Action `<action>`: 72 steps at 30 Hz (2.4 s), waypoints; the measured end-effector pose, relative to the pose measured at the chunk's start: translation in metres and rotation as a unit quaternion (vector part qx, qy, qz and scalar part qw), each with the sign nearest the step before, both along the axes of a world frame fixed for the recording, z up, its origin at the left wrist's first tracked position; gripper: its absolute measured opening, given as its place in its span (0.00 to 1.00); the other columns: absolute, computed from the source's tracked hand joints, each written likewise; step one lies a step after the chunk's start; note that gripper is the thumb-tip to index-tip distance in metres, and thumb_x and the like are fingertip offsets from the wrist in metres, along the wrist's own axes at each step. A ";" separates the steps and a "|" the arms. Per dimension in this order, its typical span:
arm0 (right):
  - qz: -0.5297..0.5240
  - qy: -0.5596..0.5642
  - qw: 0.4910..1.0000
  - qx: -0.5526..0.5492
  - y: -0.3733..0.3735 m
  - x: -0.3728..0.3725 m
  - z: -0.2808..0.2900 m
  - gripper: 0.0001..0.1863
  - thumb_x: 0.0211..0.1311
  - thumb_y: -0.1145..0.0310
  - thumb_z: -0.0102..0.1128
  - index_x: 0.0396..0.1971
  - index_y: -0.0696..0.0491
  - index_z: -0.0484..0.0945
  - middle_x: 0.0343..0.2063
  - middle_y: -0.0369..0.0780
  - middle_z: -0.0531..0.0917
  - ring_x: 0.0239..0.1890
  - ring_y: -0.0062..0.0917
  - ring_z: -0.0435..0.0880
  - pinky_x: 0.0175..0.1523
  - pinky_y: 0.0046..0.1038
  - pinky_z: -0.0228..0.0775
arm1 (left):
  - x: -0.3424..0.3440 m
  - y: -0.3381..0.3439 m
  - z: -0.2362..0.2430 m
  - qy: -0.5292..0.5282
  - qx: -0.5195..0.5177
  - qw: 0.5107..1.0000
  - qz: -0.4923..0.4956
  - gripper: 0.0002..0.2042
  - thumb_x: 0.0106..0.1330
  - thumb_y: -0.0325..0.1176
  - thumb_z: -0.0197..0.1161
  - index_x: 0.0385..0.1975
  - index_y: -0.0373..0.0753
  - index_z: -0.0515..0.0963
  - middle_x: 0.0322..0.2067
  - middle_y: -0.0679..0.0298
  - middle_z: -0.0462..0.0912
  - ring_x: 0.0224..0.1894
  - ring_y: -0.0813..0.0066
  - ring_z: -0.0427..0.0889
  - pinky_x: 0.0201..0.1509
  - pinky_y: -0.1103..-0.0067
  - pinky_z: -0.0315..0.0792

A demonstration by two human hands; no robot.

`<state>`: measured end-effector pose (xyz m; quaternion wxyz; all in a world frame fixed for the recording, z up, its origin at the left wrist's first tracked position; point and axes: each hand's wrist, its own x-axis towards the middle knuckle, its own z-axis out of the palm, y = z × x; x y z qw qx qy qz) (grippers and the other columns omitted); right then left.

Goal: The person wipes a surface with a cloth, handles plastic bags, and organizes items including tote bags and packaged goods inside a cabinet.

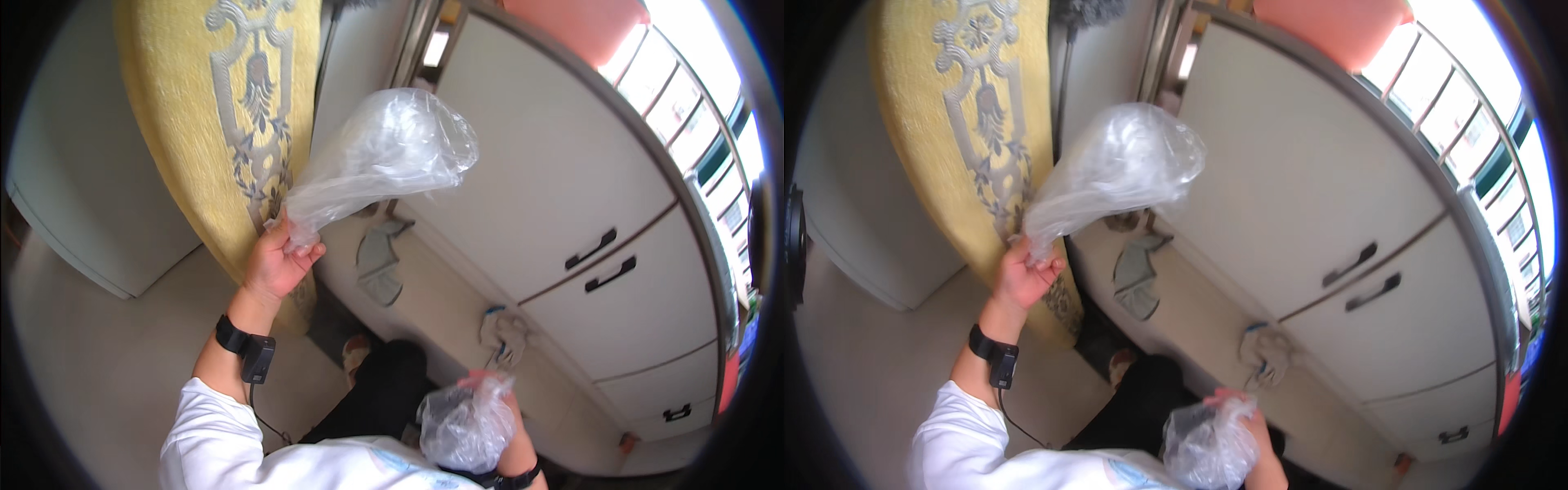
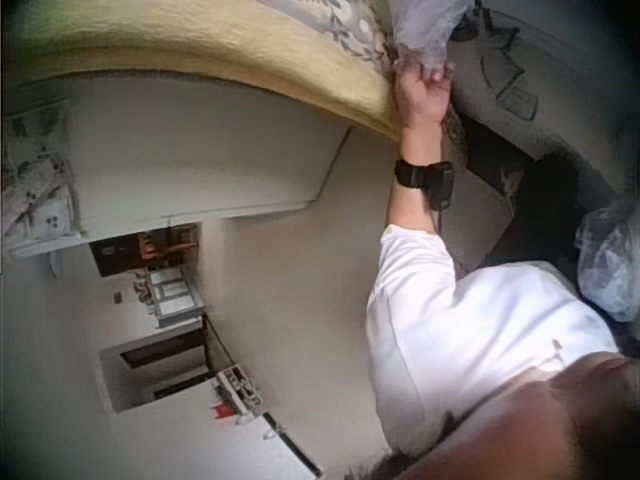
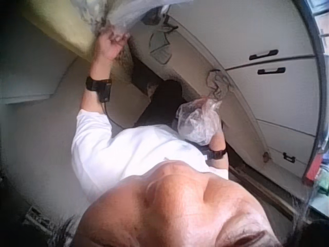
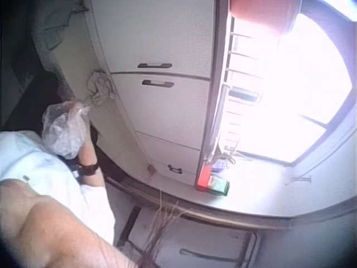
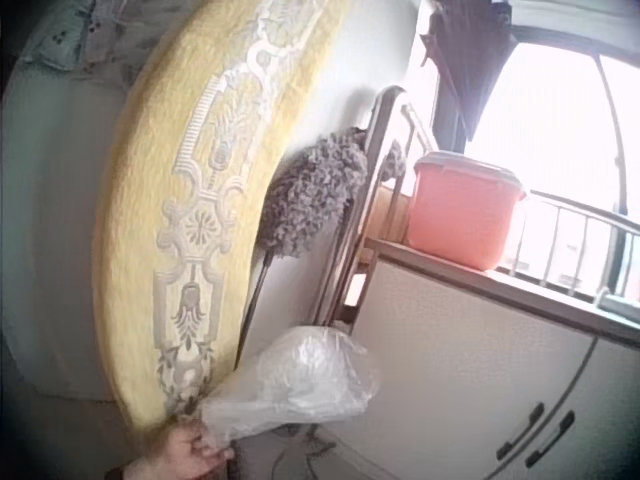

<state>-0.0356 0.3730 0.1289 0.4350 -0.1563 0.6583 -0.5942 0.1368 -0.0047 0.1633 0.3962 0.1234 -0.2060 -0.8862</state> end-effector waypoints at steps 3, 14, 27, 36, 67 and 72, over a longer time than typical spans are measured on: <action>0.060 0.118 0.984 -0.120 -0.025 0.004 0.003 0.40 0.48 0.69 0.63 0.61 0.59 0.52 0.51 0.48 0.71 0.51 0.30 0.72 0.52 0.29 0.65 | 0.013 0.022 -0.035 -0.024 -0.011 0.995 -0.101 0.08 0.63 0.37 0.50 0.36 0.43 0.71 0.24 0.71 0.69 0.22 0.78 0.65 0.37 0.75 0.66; 0.152 0.456 0.873 -0.083 -0.075 -0.006 0.003 0.48 0.44 0.73 0.67 0.64 0.53 0.46 0.59 0.45 0.63 0.60 0.32 0.63 0.60 0.30 0.57 | 0.030 0.108 -0.068 -0.328 -0.174 0.900 -0.228 0.25 0.66 0.55 0.46 0.39 0.35 0.76 0.32 0.65 0.80 0.31 0.80 0.76 0.33 0.81 0.69; -0.070 -0.118 0.974 -0.180 -0.061 -0.005 0.008 0.25 0.56 0.70 0.58 0.54 0.58 0.65 0.37 0.42 0.79 0.34 0.26 0.81 0.39 0.28 0.76 | 0.035 0.149 -0.139 -0.239 0.040 0.842 -0.482 0.15 0.58 0.41 0.59 0.41 0.42 0.72 0.29 0.64 0.76 0.28 0.69 0.77 0.37 0.69 0.75; -0.251 0.154 0.949 -0.111 0.002 -0.044 0.008 0.15 0.56 0.78 0.49 0.45 0.59 0.73 0.40 0.41 0.79 0.39 0.24 0.78 0.45 0.23 0.71 | 0.064 0.079 -0.110 -0.305 0.186 0.932 -0.064 0.16 0.62 0.45 0.55 0.41 0.38 0.73 0.33 0.64 0.77 0.33 0.70 0.75 0.40 0.71 0.71; -0.084 0.445 0.862 0.227 0.070 -0.024 -0.001 0.24 0.54 0.83 0.49 0.54 0.55 0.66 0.55 0.46 0.71 0.60 0.32 0.66 0.60 0.29 0.59 | -0.014 0.067 -0.029 -0.326 -0.415 0.850 -0.012 0.08 0.64 0.31 0.56 0.32 0.34 0.80 0.32 0.68 0.77 0.35 0.83 0.72 0.41 0.85 0.65; -0.250 0.639 0.716 -0.130 0.045 -0.020 0.065 0.27 0.63 0.61 0.50 0.59 0.54 0.58 0.57 0.50 0.65 0.57 0.38 0.68 0.58 0.33 0.62 | 0.032 0.103 0.039 -0.194 -0.412 0.838 0.301 0.16 0.63 0.36 0.56 0.47 0.34 0.70 0.43 0.62 0.74 0.40 0.76 0.73 0.43 0.82 0.67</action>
